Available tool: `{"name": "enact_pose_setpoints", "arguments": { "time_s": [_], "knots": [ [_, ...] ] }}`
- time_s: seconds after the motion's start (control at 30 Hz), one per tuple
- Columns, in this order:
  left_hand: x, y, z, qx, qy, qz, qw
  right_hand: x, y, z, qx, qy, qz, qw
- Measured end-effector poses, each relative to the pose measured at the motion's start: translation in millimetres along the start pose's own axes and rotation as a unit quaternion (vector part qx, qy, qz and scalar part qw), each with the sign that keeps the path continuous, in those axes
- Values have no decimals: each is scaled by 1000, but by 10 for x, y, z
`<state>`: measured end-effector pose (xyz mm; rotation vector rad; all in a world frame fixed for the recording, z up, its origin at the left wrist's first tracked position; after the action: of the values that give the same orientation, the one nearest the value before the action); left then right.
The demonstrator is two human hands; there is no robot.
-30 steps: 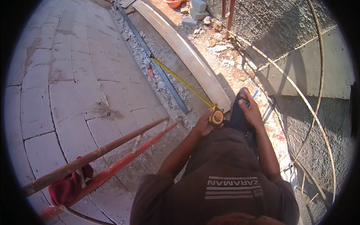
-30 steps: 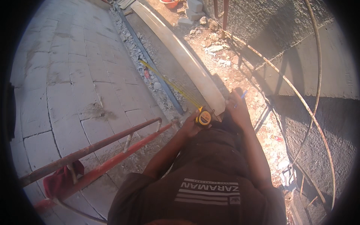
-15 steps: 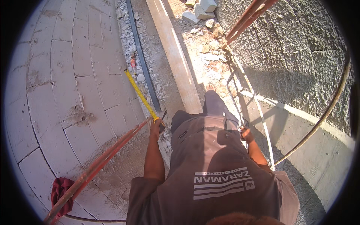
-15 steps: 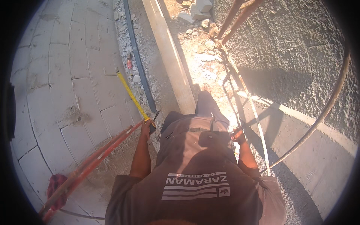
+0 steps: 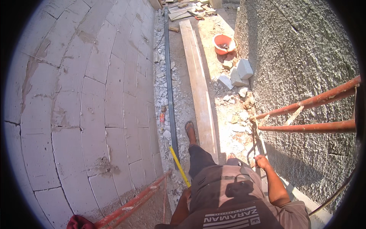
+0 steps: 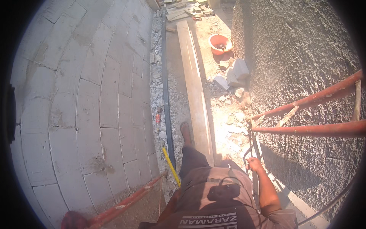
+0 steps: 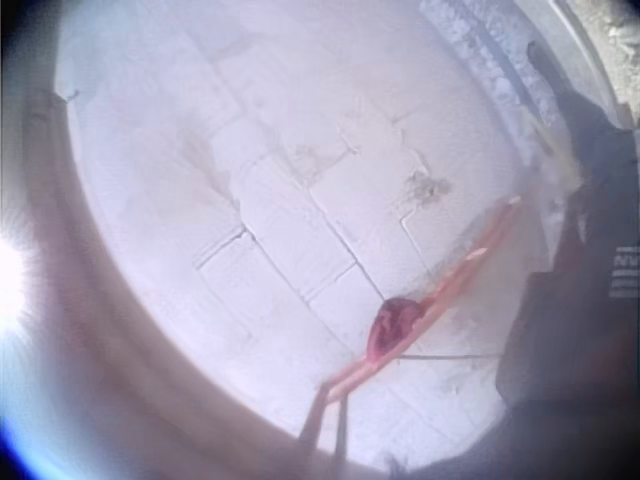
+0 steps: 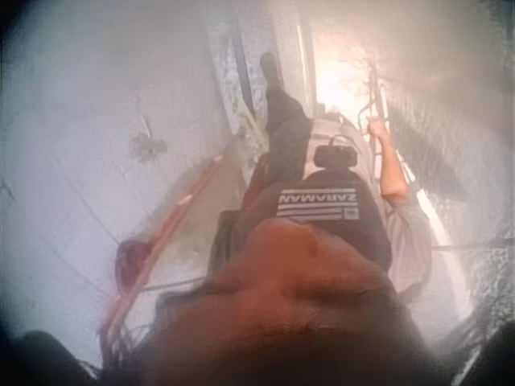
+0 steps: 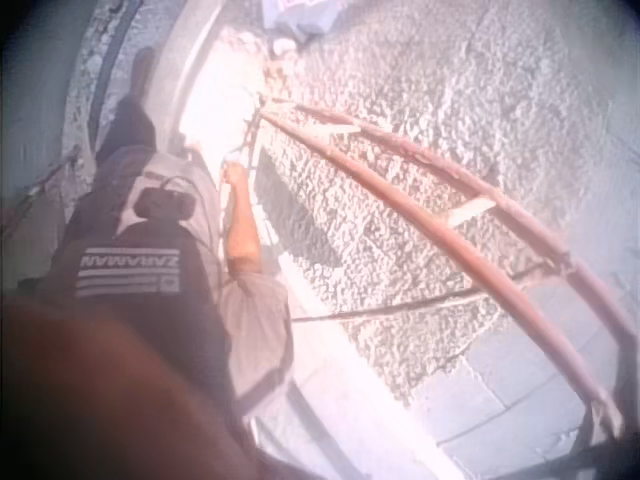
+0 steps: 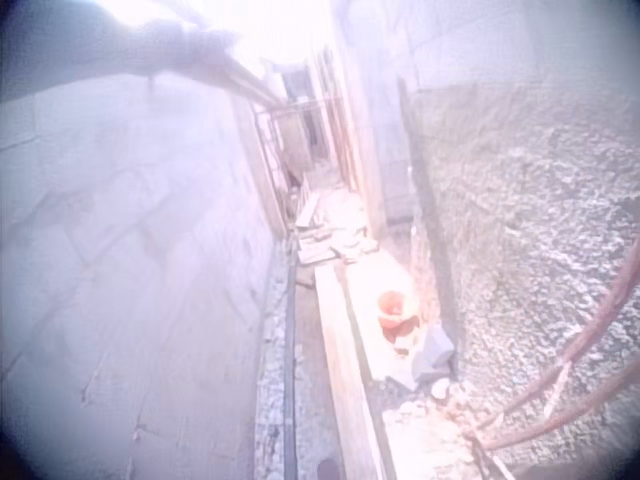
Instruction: The person measures a long wooden plank with a tape measure and marks it with a pen. They then use a hand saw to cut the plank along the marked line. Finally, they pick up nails from a bucket and place them on the plank.
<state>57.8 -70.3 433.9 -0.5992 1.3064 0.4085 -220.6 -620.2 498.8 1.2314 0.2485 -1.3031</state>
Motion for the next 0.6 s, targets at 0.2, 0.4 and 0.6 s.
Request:
{"name": "enact_pose_setpoints", "arguments": {
  "time_s": [0.2, 0.4, 0.6],
  "knots": [
    [531, -1195, 810, -18, -15, -28, 999, 745, -294, -618, 187, -85, -113, 972],
    [520, -3806, 2178, 158, -48, -100, 981, 826, 792, -1111, 255, -75, -143, 953],
    [611, -6413, 2460, 231, -63, -203, 949, 1111, 2880, -181, 213, -149, 22, 965]
  ]
}}
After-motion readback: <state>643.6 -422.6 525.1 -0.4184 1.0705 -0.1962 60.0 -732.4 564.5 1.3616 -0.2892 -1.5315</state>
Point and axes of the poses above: each hand's wrist, its own x-axis towards the middle knuckle, its own z-axis out of the back of the hand, y = z × x, the point moved 9 cm from there along x, towards the middle knuckle, and after that the axes turned 6 degrees about x, right-handed, at the moved point
